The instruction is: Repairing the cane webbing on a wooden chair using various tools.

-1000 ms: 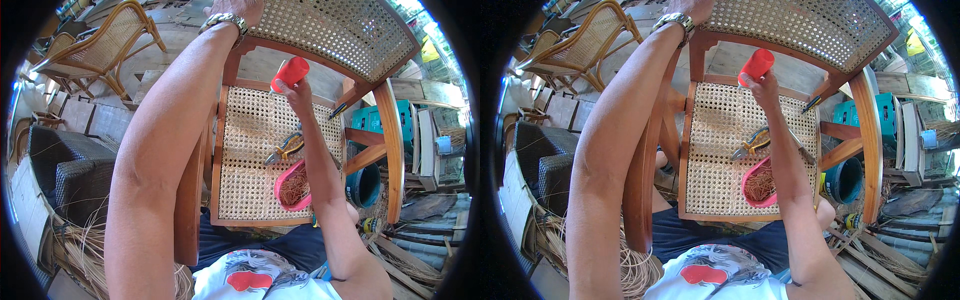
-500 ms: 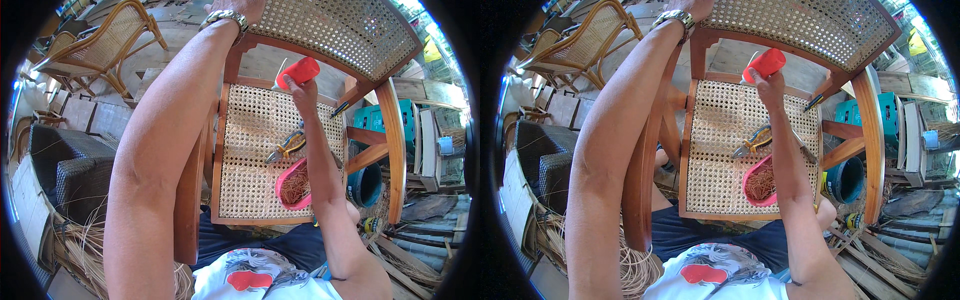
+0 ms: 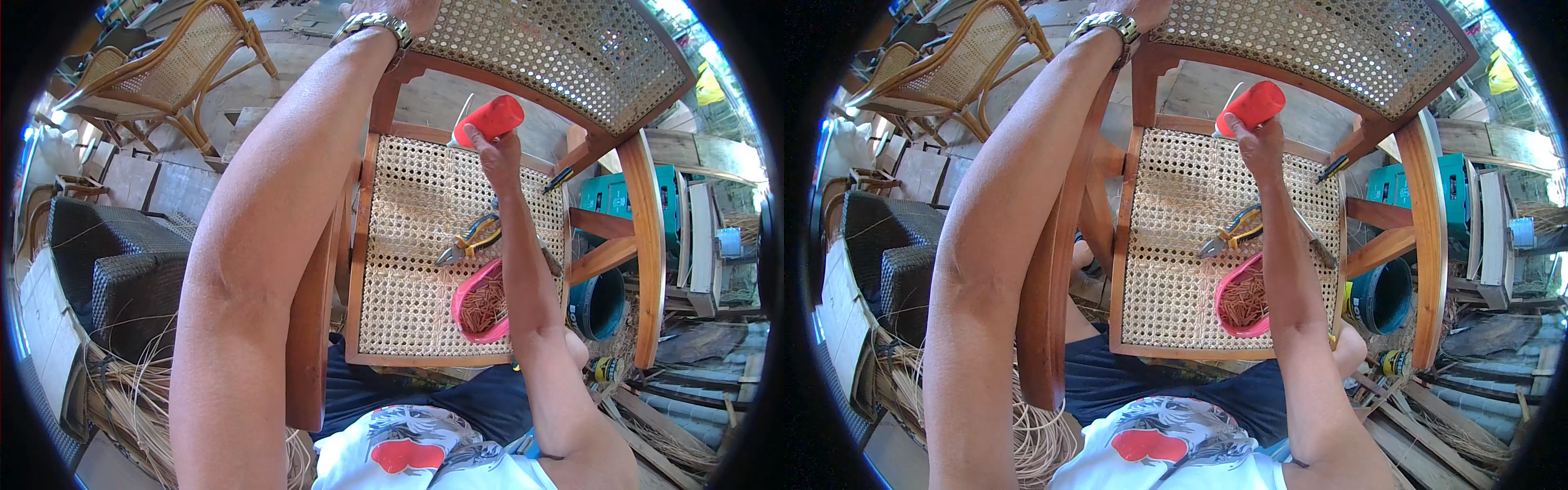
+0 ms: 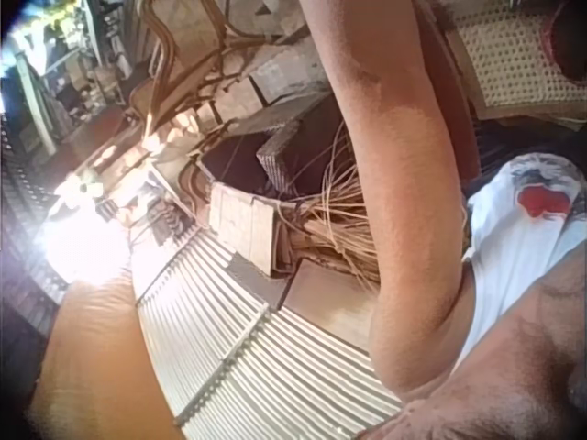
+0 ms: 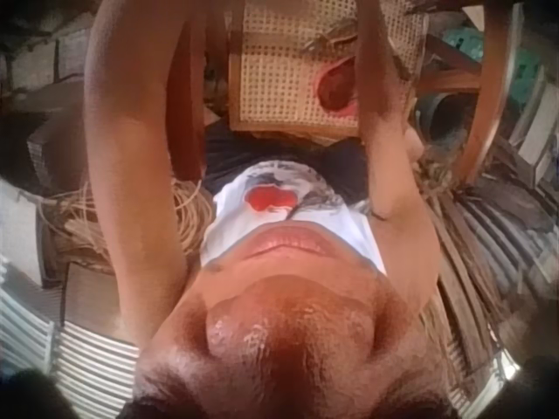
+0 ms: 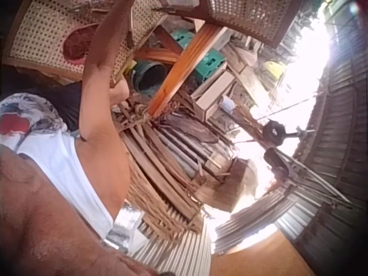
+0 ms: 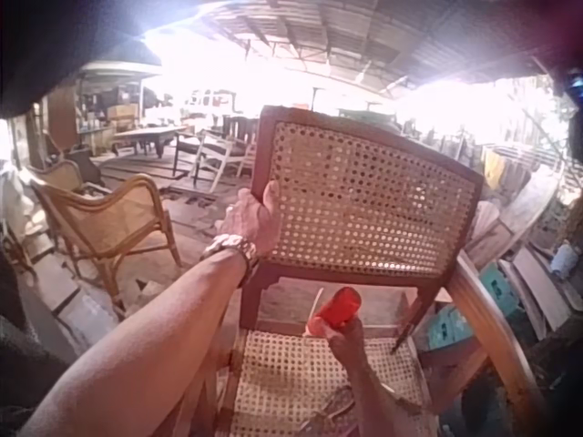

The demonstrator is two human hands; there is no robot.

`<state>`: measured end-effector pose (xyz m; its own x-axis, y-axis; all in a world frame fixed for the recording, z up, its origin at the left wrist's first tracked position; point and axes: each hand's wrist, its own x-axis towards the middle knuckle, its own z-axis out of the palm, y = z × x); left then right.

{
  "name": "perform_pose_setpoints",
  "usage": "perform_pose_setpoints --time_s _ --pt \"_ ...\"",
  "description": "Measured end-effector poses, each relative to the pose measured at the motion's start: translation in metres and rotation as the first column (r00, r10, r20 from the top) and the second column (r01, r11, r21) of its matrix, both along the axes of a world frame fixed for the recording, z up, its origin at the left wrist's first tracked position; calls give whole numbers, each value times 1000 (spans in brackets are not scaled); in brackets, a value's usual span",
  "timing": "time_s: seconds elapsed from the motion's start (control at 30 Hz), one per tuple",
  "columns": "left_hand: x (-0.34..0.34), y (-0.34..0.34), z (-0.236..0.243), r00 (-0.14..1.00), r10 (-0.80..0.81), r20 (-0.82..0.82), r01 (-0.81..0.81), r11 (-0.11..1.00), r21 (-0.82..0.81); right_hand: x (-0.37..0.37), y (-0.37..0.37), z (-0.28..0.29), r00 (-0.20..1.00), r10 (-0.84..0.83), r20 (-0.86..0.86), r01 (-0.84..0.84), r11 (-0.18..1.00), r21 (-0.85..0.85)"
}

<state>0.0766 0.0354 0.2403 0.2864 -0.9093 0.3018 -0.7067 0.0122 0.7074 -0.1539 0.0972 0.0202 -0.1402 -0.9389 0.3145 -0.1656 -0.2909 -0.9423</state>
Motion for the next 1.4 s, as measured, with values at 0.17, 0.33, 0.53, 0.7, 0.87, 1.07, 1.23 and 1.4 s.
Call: perform_pose_setpoints --time_s 0.17,0.33,0.53,0.7,0.87,1.07,1.23,1.4 --pt "0 0 0 1000 -9 -14 9 1000 23 -1 1 1 998 -42 -53 43 999 21" --pt "-1 3 2 1000 3 -14 -2 1000 17 -2 2 2 994 -54 -94 54 999 0" --pt "-1 5 3 1000 -3 -28 4 1000 31 -3 3 -2 988 -63 -139 64 998 3" --pt "0 3 2 1000 -9 -16 9 1000 12 -4 2 -3 987 -61 -147 64 998 21" --pt "0 4 2 1000 -10 -14 10 1000 8 -3 1 -2 988 -58 -142 64 997 43" --pt "0 7 4 999 -26 -30 26 1000 12 -1 1 1 991 -35 -127 40 998 41" --pt "0 7 5 1000 -8 -26 9 999 37 -1 0 4 927 -64 -369 91 994 55" --pt "0 6 4 1000 -10 -24 11 999 37 2 2 8 927 -60 -370 75 997 25"
